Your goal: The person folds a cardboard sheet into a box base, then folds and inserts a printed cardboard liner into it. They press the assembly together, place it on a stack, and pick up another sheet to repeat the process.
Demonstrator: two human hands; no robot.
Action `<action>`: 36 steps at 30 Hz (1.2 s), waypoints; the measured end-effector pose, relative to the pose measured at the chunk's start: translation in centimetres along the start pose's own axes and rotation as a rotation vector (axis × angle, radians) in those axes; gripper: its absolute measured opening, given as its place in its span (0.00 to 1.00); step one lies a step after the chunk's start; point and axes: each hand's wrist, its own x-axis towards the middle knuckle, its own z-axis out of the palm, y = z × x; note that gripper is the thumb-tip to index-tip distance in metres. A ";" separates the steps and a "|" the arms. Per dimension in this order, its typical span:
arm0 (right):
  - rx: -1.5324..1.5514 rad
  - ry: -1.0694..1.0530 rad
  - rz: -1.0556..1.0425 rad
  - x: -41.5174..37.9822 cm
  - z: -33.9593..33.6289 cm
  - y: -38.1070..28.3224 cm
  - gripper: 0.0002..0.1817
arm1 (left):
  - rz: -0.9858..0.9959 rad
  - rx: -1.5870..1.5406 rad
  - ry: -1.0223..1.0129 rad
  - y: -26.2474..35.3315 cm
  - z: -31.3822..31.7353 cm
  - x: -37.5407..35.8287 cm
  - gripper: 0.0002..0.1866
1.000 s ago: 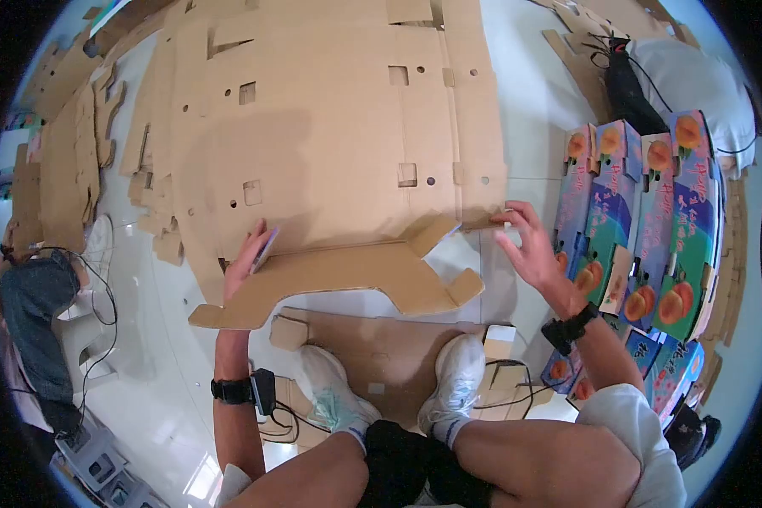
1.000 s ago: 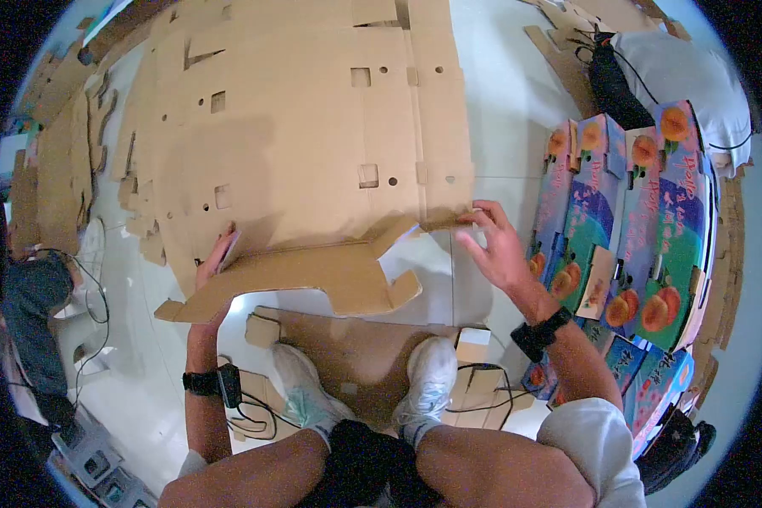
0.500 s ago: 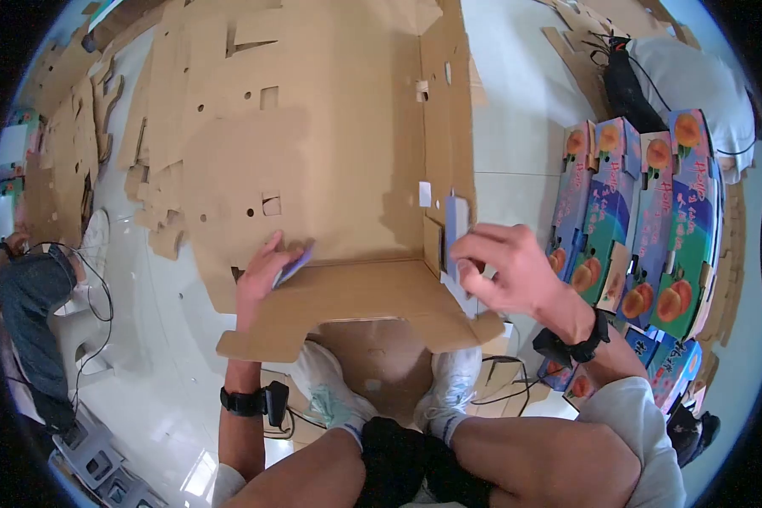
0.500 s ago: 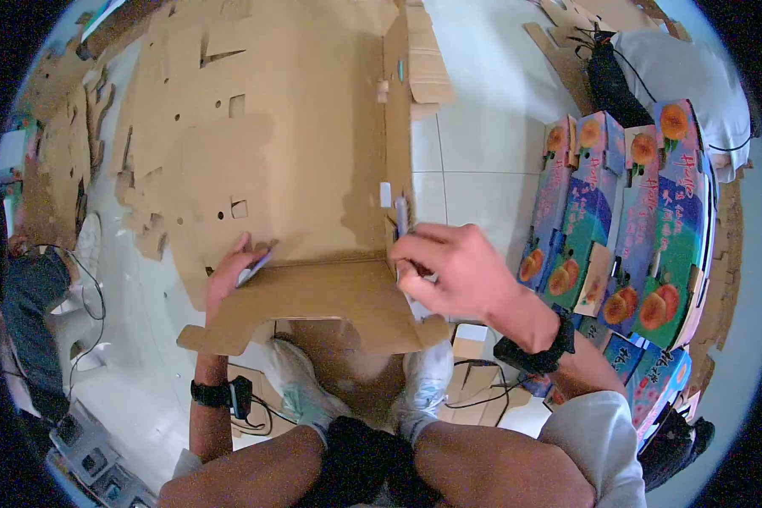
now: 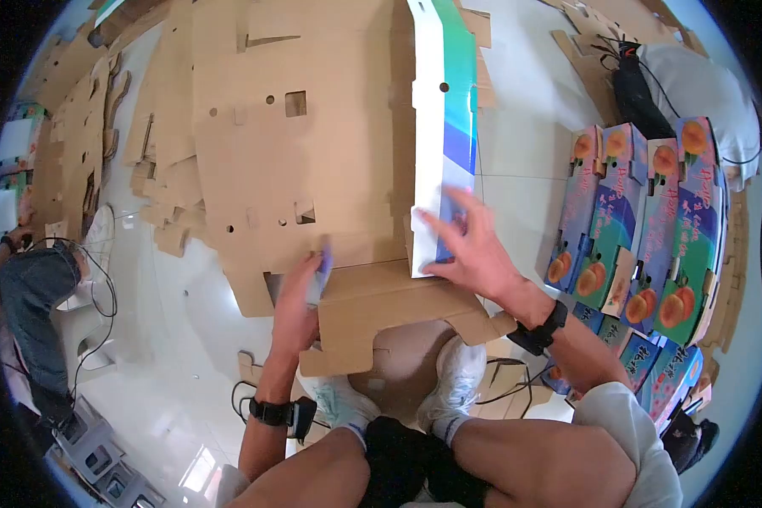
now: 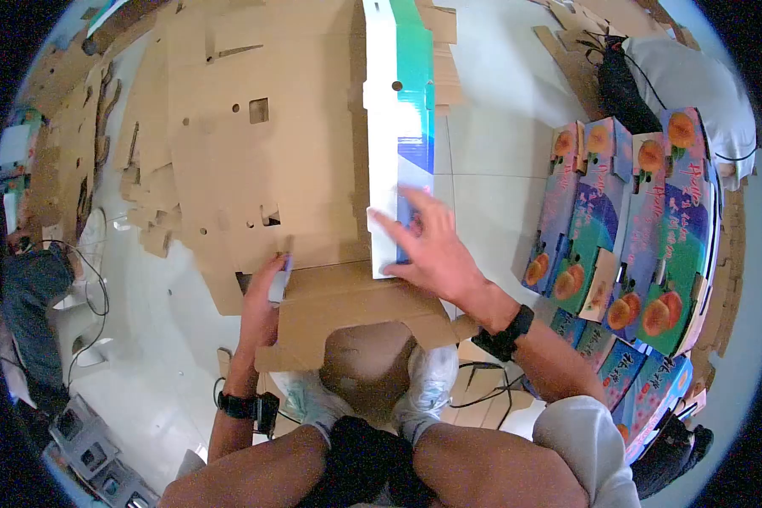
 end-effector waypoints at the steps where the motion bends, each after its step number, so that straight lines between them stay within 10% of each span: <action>1: 0.030 0.087 0.110 0.1 0.0 -0.3 0.51 | 0.002 0.123 0.074 -0.7 -0.3 -0.8 0.26; 6: 0.862 0.032 0.675 -1.1 2.8 0.6 0.59 | -0.171 0.416 0.559 -7.5 -3.2 -3.6 0.30; 8: 1.258 -0.198 0.764 -1.2 3.2 2.0 0.58 | -0.290 -0.015 0.506 -9.9 -5.4 -3.6 0.29; 14: 1.099 -0.157 0.608 -1.8 4.3 3.1 0.53 | -0.575 -0.487 0.341 -6.1 -11.1 -4.5 0.14; 18: 1.132 -0.189 0.636 -1.9 4.4 3.2 0.50 | -0.238 -0.662 0.227 -1.5 -11.2 -4.6 0.21; 27: 1.157 -0.248 0.633 -2.3 4.8 4.3 0.54 | -0.305 0.341 0.276 7.9 -9.6 -2.7 0.31; 28: 1.149 -0.259 0.637 -2.5 5.0 4.5 0.55 | 0.180 0.441 0.308 6.6 -8.7 -2.5 0.29; 34: 1.093 -0.281 0.633 -1.6 3.2 3.2 0.60 | 0.411 0.673 -0.302 11.7 -5.1 0.7 0.21; 36: 1.067 -0.278 0.631 -1.7 3.0 3.2 0.59 | 0.627 0.598 -0.221 11.3 -3.2 2.7 0.18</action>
